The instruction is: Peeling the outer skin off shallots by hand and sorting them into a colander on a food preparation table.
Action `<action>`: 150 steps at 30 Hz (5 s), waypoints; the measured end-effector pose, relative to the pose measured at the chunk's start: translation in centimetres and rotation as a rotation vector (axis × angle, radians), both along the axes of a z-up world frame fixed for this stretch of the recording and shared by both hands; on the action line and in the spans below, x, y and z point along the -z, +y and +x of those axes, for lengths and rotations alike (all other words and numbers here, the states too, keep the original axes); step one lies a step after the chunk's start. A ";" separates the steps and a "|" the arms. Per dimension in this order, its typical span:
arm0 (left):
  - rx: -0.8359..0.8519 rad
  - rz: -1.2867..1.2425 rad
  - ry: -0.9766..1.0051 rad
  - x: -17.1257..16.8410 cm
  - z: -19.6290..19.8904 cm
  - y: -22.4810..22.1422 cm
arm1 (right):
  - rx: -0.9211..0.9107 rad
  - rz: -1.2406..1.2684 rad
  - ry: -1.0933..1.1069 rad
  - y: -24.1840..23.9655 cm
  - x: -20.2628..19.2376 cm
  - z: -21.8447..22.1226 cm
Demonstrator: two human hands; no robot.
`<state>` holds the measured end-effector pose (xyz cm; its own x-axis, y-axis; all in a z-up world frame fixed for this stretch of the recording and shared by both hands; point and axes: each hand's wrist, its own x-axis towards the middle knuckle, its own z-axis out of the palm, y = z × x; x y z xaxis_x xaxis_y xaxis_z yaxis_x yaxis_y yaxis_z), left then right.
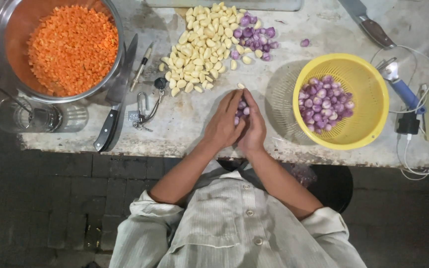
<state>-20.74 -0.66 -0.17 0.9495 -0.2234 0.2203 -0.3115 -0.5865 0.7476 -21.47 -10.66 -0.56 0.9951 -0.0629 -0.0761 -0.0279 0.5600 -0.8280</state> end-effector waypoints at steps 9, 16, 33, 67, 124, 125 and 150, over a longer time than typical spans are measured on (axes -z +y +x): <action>-0.256 -0.345 -0.116 -0.2 0.9 -0.8 | 0.062 0.018 -0.022 1.7 -0.6 0.4; -0.368 -0.483 -0.089 -0.6 -0.5 -1.2 | 0.144 0.025 -0.058 1.3 -1.5 0.8; -0.358 -0.462 -0.136 1.7 -1.1 -1.1 | 0.438 -0.116 -0.222 1.2 -3.0 0.6; -0.699 -1.292 0.398 -1.9 0.3 -2.9 | 0.685 -0.095 -0.406 -0.6 -7.1 1.8; -0.136 0.413 0.017 -1.4 11.5 2.5 | 0.150 -1.459 -0.268 -7.1 -0.3 10.2; -0.134 0.473 -0.048 -1.0 11.3 2.8 | 0.225 -1.546 -0.192 -7.5 -0.2 11.7; -0.111 0.594 -0.411 1.8 11.6 3.1 | 0.181 -1.573 -0.489 -3.5 -0.5 22.4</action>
